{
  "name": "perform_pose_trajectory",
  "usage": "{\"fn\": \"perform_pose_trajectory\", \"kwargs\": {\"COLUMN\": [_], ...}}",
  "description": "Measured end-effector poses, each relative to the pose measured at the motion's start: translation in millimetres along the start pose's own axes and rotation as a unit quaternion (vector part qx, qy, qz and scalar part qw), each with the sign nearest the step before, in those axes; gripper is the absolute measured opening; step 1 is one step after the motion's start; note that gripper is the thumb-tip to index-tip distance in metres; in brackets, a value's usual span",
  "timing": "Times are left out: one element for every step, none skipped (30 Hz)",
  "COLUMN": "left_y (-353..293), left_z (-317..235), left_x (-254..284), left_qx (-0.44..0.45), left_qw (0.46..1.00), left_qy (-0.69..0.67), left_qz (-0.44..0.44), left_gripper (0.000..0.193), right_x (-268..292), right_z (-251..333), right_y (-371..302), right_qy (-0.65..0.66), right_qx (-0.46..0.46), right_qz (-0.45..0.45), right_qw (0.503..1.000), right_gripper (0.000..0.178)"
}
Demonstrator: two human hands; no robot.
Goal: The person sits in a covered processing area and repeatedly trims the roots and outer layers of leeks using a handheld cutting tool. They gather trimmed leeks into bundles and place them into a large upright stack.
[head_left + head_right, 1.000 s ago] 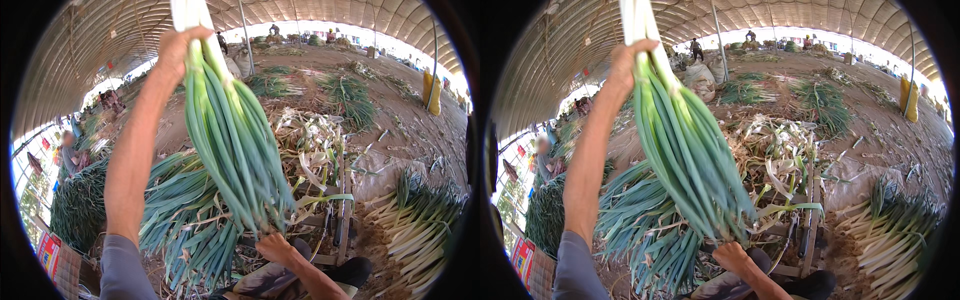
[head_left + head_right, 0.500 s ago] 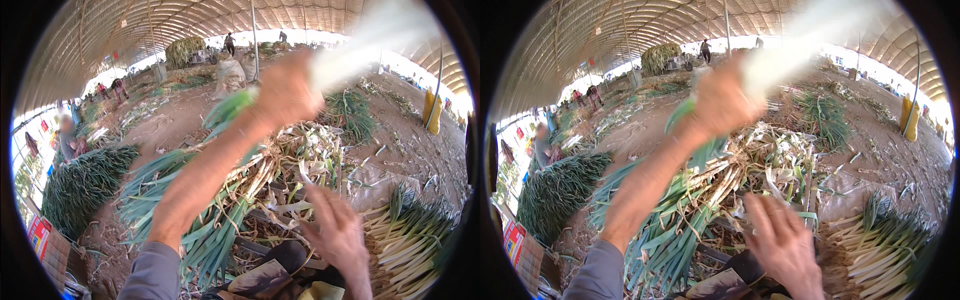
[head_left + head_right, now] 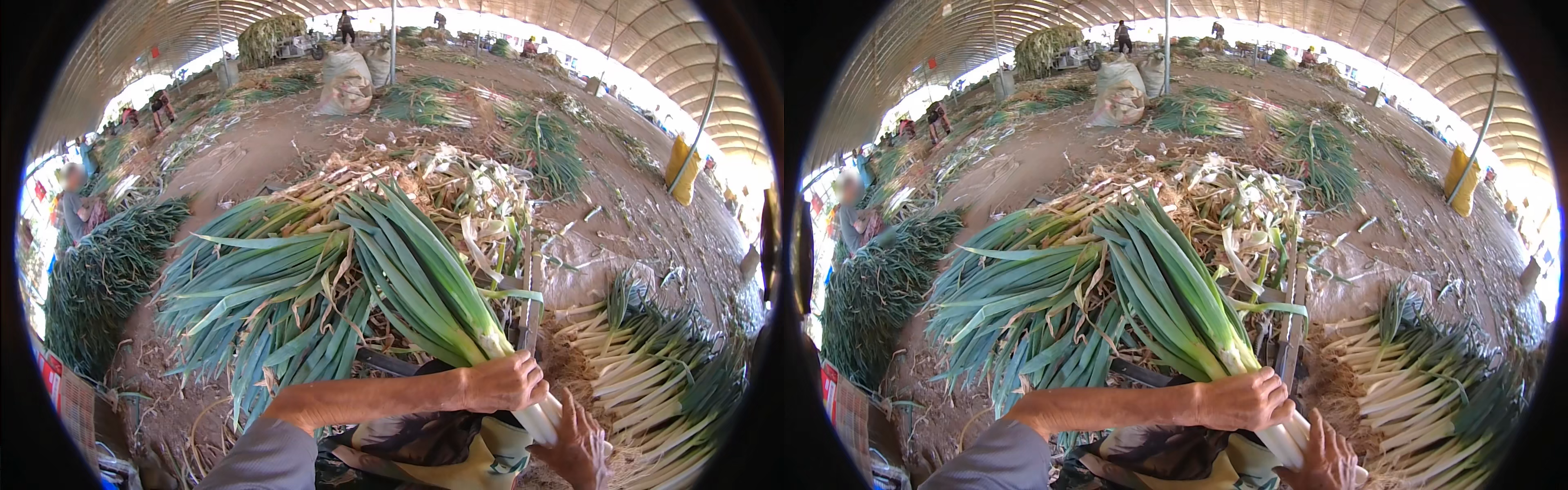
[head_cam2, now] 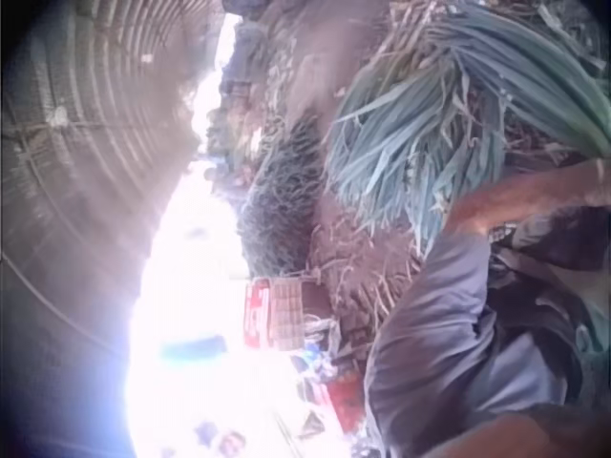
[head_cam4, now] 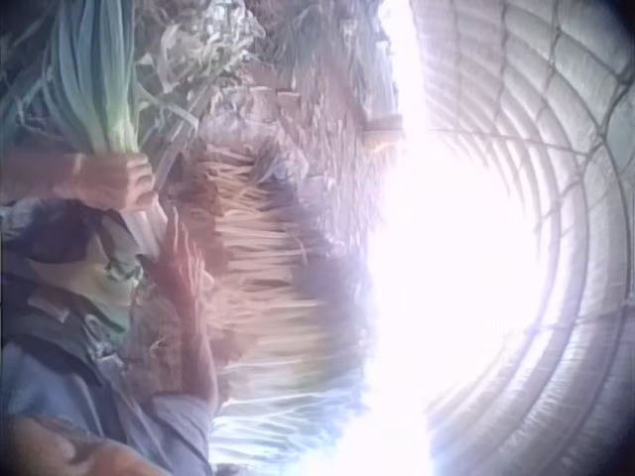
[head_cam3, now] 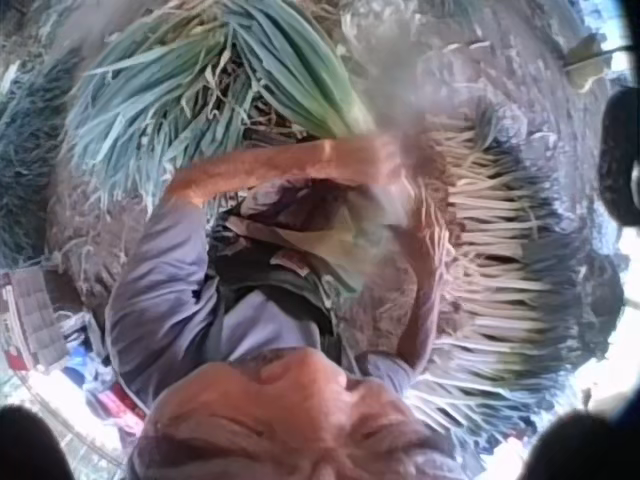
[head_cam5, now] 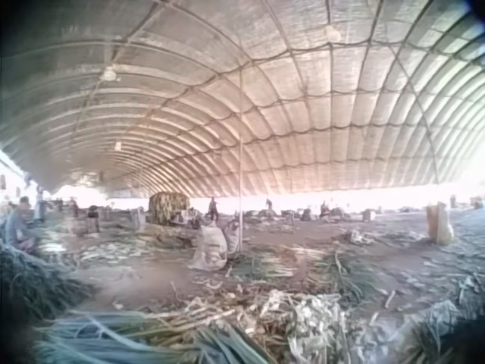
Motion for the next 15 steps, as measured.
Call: {"fn": "perform_pose_trajectory", "kwargs": {"left_y": [-2, -6, -12, -19, -22, -28, -33, -40, -49, -60, -69, -78, -84, -88, -87], "left_z": [-4, -6, -7, -7, -3, -2, -1, -1, 3, 6, 8, 10, 16, 24, 32], "left_x": [-10, -9, -14, -16, -27, -26, -21, -16, -14, -12, -6, -4, 5, 15, 27], "left_qx": [0.001, 0.017, 0.032, 0.048, 0.080, 0.078, 0.084, 0.091, 0.105, 0.121, 0.135, 0.149, 0.160, 0.173, 0.188], "left_qw": [0.998, 0.999, 0.999, 0.998, 0.995, 0.993, 0.989, 0.984, 0.983, 0.980, 0.976, 0.976, 0.974, 0.973, 0.969], "left_qy": [-0.036, -0.028, -0.020, -0.011, -0.061, -0.073, -0.078, -0.083, -0.062, -0.041, -0.023, -0.020, -0.016, -0.009, -0.017], "left_qz": [0.047, 0.015, -0.018, -0.047, -0.018, -0.051, -0.088, -0.125, -0.141, -0.153, -0.167, -0.161, -0.157, -0.153, -0.161], "left_gripper": [0.035, 0.038, 0.042, 0.047, 0.057, 0.059, 0.059, 0.059, 0.057, 0.055, 0.053, 0.051, 0.048, 0.046, 0.041], "right_x": [-6, -15, -23, -34, -29, -35, -37, -39, -39, -43, -46, -50, -52, -56, -60], "right_z": [1, -7, -14, -18, -22, -28, -31, -34, -35, -39, -43, -47, -52, -55, -58], "right_y": [0, 2, 5, 5, 5, 1, 0, -2, -3, -1, -2, -4, -5, -7, -10], "right_qy": [0.005, 0.043, 0.082, 0.122, 0.114, 0.119, 0.126, 0.133, 0.131, 0.153, 0.174, 0.194, 0.192, 0.199, 0.206], "right_qx": [-0.007, -0.056, -0.104, -0.150, -0.103, -0.094, -0.085, -0.075, -0.054, -0.072, -0.095, -0.117, -0.102, -0.099, -0.096], "right_qz": [0.009, 0.058, 0.106, 0.154, 0.084, 0.076, 0.064, 0.053, 0.018, 0.029, 0.041, 0.053, 0.035, 0.017, -0.001], "right_qw": [1.000, 0.996, 0.986, 0.969, 0.985, 0.985, 0.986, 0.987, 0.990, 0.985, 0.979, 0.972, 0.975, 0.975, 0.974], "right_gripper": [0.107, 0.105, 0.104, 0.102, 0.100, 0.099, 0.098, 0.097, 0.095, 0.095, 0.094, 0.094, 0.092, 0.092, 0.091]}}
Point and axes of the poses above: each hand's wrist, its own y-axis towards the middle knuckle, its own x-axis out of the back of the hand, z = x × y, the point moved 10 cm from there along y, towards the middle knuckle, and after that the axes turned 11 degrees about -x, right-handed, at the moved point
